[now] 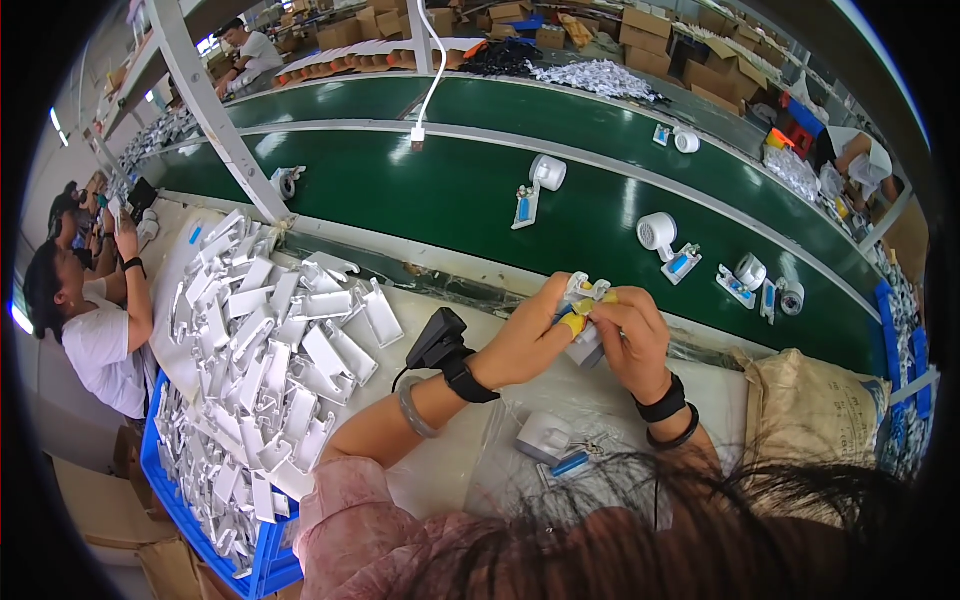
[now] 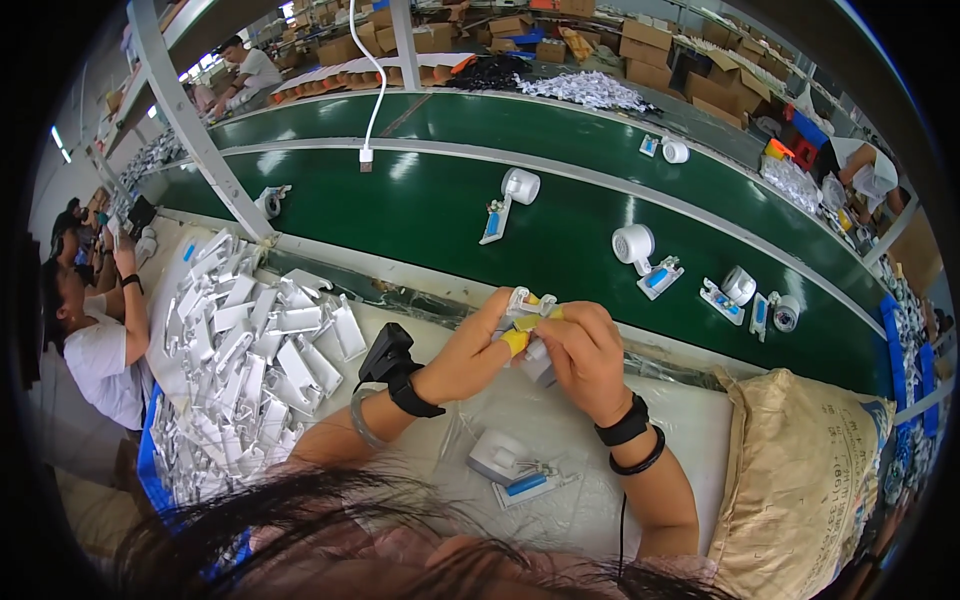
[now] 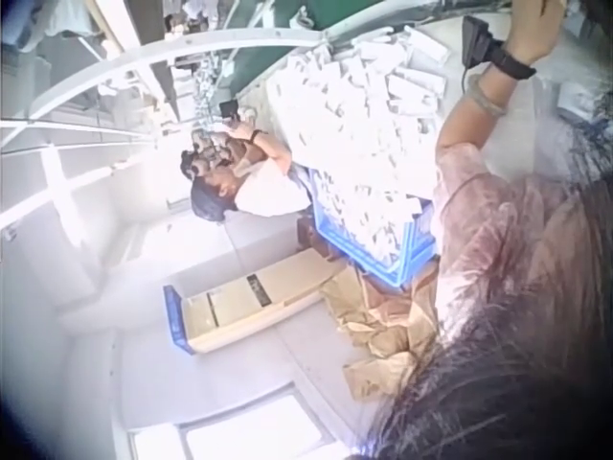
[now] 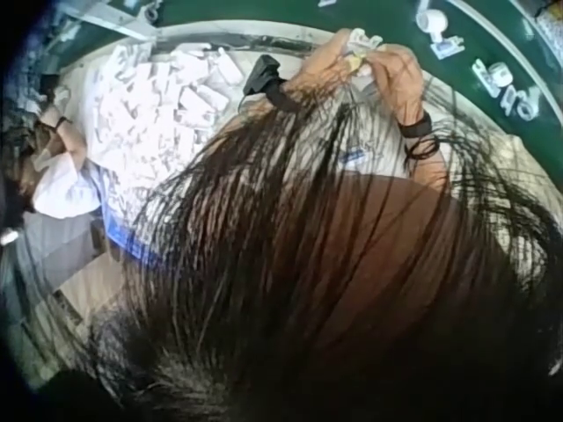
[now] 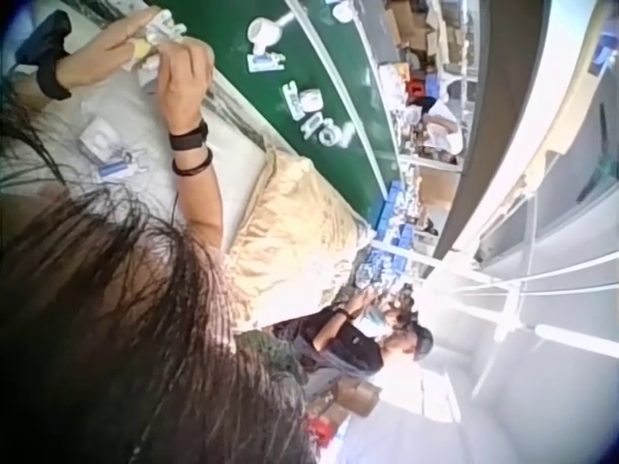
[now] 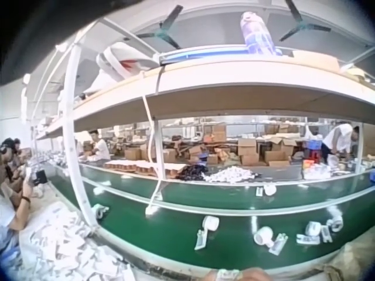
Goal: The person assembles a small fan by hand, inserting a motor and a battery into a white plastic housing. They connect the wires and snap the components together before placing the finished unit onto a conveyor belt.
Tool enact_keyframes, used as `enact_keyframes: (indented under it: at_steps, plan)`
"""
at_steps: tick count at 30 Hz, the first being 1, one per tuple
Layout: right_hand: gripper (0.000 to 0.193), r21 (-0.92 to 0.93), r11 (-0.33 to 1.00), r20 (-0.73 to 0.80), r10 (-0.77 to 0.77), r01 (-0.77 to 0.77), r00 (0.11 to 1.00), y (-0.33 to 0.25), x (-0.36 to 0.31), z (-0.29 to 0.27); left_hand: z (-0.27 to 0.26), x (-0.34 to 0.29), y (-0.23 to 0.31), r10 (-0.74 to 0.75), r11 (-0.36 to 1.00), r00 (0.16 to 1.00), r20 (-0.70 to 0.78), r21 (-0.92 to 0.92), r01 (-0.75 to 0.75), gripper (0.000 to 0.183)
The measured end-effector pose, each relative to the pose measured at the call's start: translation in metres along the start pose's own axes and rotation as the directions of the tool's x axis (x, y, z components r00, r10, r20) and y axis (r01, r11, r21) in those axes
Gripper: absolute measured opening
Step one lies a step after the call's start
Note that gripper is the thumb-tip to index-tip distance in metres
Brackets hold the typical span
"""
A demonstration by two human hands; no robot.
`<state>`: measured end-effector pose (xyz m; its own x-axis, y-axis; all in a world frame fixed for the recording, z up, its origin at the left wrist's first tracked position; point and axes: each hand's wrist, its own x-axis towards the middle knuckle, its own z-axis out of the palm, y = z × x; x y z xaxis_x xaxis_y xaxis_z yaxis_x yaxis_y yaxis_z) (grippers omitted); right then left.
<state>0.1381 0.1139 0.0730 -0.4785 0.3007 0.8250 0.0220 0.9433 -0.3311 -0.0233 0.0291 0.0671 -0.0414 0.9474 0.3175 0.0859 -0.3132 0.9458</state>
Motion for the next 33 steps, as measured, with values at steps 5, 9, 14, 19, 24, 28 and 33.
enact_keyframes:
  at_steps: [5, 9, 14, 19, 24, 28, 33]
  plan:
    - [0.025, 0.021, 0.999, 0.026, 0.035, -0.035, 0.999, 0.0005, -0.0018, -0.0009, 0.0002, -0.0009, -0.0007, 0.001, 1.000, 1.000, 0.019, 0.001, -0.001, 0.036]
    - [0.028, 0.021, 1.000, 0.023, 0.015, -0.015, 1.000, 0.0012, -0.0003, -0.0021, 0.0000, -0.0003, -0.0036, 0.016, 1.000, 1.000, 0.020, 0.019, -0.017, 0.040]
    - [0.029, 0.030, 1.000, 0.002, -0.006, 0.006, 1.000, 0.0034, -0.0020, -0.0001, 0.0034, -0.0010, 0.0025, 0.039, 0.998, 0.999, -0.022, 0.051, -0.038, 0.037]
    - [0.028, 0.032, 0.999, 0.007, -0.033, 0.033, 0.999, 0.0035, -0.0002, -0.0001, 0.0016, -0.0026, 0.0009, 0.014, 0.999, 1.000, 0.001, 0.044, -0.014, 0.041]
    - [0.027, 0.021, 0.999, 0.014, -0.029, 0.029, 0.999, 0.0021, 0.0002, -0.0008, 0.0019, -0.0027, -0.0003, 0.041, 0.998, 0.999, 0.004, 0.053, -0.042, 0.039]
    - [0.027, 0.006, 0.999, 0.009, -0.031, 0.031, 0.999, 0.0028, -0.0007, 0.0005, 0.0027, -0.0023, -0.0010, 0.033, 0.999, 0.999, 0.000, 0.032, -0.032, 0.038]
    - [0.027, -0.016, 0.999, 0.000, -0.035, 0.035, 0.999, 0.0011, -0.0005, -0.0008, 0.0044, -0.0029, -0.0008, -0.004, 1.000, 1.000, 0.001, -0.014, 0.004, 0.041]
